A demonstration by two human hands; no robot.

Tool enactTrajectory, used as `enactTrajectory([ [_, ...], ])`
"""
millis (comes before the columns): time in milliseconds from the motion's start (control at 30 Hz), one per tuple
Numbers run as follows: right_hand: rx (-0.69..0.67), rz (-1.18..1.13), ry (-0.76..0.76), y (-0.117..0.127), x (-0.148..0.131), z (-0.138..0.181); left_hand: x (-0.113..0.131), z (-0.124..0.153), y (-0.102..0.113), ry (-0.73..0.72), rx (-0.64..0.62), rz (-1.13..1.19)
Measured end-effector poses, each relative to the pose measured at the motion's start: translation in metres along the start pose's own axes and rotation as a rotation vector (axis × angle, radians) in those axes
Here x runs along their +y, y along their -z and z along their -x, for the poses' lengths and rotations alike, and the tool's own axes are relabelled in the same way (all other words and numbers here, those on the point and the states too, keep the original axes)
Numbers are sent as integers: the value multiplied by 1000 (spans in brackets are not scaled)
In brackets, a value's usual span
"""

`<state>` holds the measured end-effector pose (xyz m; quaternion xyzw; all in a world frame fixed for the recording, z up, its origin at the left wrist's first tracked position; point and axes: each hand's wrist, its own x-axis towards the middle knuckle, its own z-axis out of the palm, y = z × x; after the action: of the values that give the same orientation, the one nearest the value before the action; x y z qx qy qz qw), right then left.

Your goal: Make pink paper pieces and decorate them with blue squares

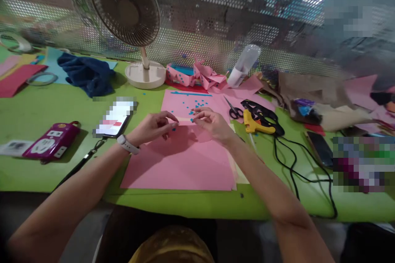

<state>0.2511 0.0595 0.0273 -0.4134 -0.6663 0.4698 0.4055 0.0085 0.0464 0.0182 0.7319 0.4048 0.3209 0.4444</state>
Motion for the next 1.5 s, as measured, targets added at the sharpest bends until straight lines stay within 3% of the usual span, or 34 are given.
enactTrajectory([
  [200, -37, -44, 12, -16, 1, 17, 8, 5, -18, -74, -146, 195],
  [433, -61, -39, 9, -22, 4, 21, 0, 3, -20, -113, -203, 298],
  [733, -78, -38, -17, -22, 2, 24, 8, 6, -16, -100, -276, 162],
  [1233, -153, -105, -87, -24, 6, 26, 6, 6, -18, -106, -328, 196],
  [1300, -118, -30, -43, -23, 7, 26, 6, 6, -18, -109, -324, 190],
  [1433, 86, 286, 217, -22, 0, 30, 7, 6, -17, -86, -317, 174],
  [1500, 94, 420, 323, -21, -6, 33, 9, 6, -17, -79, -320, 149],
])
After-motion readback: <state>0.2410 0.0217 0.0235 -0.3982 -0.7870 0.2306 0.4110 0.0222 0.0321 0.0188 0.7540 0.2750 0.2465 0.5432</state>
